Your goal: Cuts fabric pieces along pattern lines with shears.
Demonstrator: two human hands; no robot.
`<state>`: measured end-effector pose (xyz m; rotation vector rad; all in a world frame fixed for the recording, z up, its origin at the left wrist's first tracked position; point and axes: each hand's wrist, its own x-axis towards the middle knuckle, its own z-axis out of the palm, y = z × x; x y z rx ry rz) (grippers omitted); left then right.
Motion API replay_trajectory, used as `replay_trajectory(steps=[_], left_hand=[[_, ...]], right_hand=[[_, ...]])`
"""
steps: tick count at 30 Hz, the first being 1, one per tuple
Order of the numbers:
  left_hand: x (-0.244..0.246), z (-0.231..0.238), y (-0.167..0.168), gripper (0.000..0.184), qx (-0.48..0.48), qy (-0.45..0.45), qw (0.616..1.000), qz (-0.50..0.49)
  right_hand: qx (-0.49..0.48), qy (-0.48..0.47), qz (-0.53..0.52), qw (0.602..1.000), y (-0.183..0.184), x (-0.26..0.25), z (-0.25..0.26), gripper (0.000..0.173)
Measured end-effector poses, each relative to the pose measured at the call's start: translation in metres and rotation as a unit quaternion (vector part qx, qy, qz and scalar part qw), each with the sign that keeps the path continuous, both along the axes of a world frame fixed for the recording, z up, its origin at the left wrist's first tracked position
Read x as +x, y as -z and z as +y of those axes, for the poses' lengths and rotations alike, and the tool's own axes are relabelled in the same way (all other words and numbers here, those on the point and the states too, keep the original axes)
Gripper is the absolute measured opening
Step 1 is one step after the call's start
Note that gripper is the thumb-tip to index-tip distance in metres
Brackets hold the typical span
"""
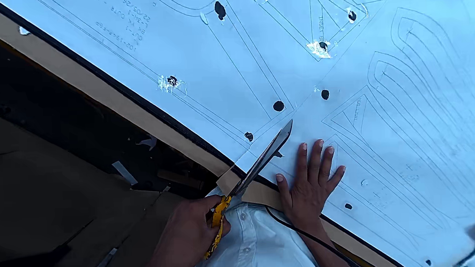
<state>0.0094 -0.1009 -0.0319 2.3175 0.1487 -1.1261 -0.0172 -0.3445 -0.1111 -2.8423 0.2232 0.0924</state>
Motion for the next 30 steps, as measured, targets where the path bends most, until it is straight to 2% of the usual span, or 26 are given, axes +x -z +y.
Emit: replay_trajectory(steps=[19,30], left_hand=[[0.004,-0.004,0.006,0.022,-0.01,-0.016,1.0,-0.001],[0.011,-0.016,0.002,0.026,0.007,-0.001,1.0,-0.004]], right_hand=[[-0.007,-0.002,0.008,1.0,0.0,-0.001,0.0,0.076],[-0.002,0.0,0.004,1.0,-0.001,0.0,0.0,0.077]])
